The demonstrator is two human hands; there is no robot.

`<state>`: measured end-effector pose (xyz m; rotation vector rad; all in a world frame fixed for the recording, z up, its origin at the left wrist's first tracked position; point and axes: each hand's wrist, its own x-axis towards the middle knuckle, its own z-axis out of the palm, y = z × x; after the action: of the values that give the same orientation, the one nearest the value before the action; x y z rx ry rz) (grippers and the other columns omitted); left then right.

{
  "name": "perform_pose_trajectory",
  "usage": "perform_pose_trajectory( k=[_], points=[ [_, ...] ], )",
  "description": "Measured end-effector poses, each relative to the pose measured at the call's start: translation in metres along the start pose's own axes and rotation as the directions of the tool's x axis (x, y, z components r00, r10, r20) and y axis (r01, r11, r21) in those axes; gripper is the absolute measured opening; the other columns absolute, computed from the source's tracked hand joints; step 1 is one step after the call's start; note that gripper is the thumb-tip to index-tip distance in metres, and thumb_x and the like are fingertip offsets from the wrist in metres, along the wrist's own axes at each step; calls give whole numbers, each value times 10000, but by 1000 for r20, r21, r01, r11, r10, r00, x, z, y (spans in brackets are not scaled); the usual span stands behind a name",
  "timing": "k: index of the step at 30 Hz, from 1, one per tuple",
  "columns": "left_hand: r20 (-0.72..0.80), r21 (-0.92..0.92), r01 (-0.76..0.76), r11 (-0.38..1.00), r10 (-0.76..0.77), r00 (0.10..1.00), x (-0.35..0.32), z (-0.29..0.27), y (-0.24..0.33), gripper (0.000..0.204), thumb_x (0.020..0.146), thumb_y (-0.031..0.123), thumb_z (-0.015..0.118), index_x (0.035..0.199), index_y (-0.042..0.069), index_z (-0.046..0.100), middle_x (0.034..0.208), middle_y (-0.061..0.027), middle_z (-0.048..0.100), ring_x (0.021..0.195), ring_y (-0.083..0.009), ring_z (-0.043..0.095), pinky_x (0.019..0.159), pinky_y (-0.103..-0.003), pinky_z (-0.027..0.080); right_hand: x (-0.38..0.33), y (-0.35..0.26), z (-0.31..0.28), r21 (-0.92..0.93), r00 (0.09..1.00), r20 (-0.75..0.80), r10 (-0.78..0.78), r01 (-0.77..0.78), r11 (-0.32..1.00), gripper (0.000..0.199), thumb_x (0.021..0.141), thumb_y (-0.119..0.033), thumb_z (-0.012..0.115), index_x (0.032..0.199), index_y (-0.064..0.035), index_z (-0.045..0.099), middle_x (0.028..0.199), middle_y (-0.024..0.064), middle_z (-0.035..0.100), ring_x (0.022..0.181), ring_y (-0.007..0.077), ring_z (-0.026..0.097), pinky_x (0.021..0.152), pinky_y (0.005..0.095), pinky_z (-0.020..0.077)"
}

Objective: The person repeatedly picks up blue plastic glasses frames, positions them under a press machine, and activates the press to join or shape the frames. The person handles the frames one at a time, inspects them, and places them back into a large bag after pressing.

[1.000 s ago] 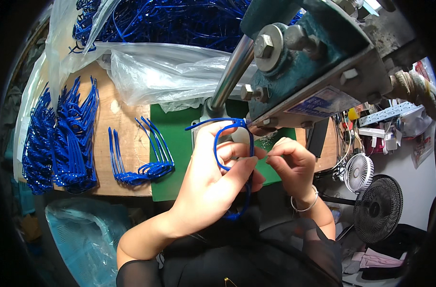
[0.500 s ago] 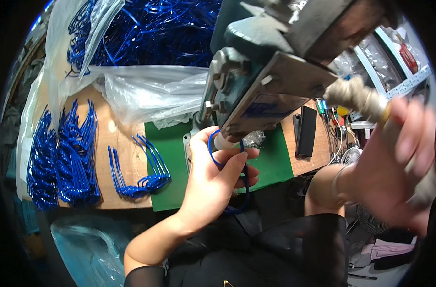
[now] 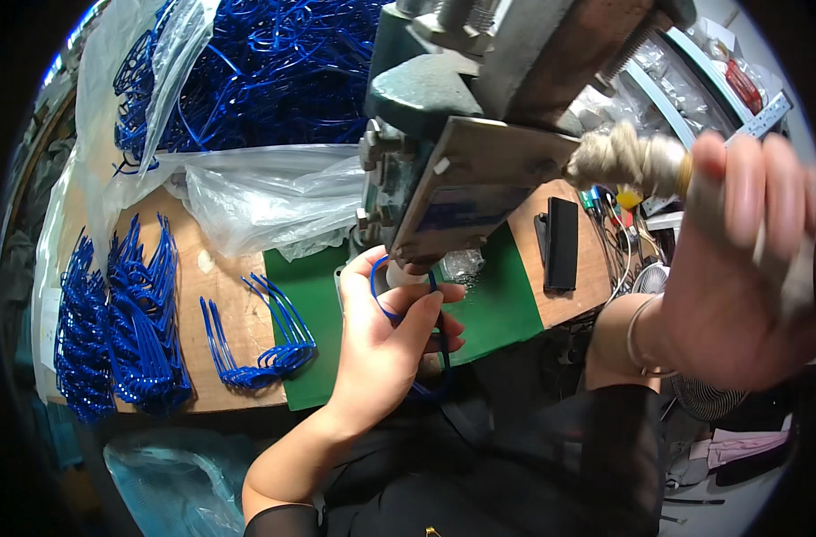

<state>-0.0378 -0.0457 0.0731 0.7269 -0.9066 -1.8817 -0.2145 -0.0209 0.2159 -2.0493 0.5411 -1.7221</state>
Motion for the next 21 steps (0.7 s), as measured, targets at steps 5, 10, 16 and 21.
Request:
perform_pose_trajectory(
  k=[5,10,16,21],
  points=[
    [82,-25,50,998,-48,995,-18,-35,8,422,889,37,505,1232,43,258,1029,-177,607,735,-164,618,639,-305,536,-56,62,0,-326,967,-215,-134,58,944,440,871,-262,546,1186,31,454,1083,127,517,924,235,525,858,383,408],
    [37,-177,181,967,-177,983,-38,-37,17,446,853,26,543,1253,38,346,950,-251,614,695,-226,646,598,-341,556,-222,125,-5,-746,752,-9,659,-444,497,259,775,-112,663,999,5,607,1014,115,588,919,252,559,788,327,462],
    [-32,-248,205,947,-220,975,-39,-49,13,427,844,30,559,1221,37,360,961,-225,620,693,-210,641,599,-343,560,-244,132,8,-884,719,21,694,-312,349,350,770,-114,649,1091,6,576,1100,141,557,964,302,531,833,362,448],
    [-115,462,45,886,9,993,-59,-83,-26,367,902,29,481,1243,36,345,997,-163,617,763,-135,608,693,-272,524,-260,135,6,-890,804,21,595,-256,378,333,765,-87,643,1083,-5,585,1081,141,562,957,310,517,831,372,436]
  ],
)
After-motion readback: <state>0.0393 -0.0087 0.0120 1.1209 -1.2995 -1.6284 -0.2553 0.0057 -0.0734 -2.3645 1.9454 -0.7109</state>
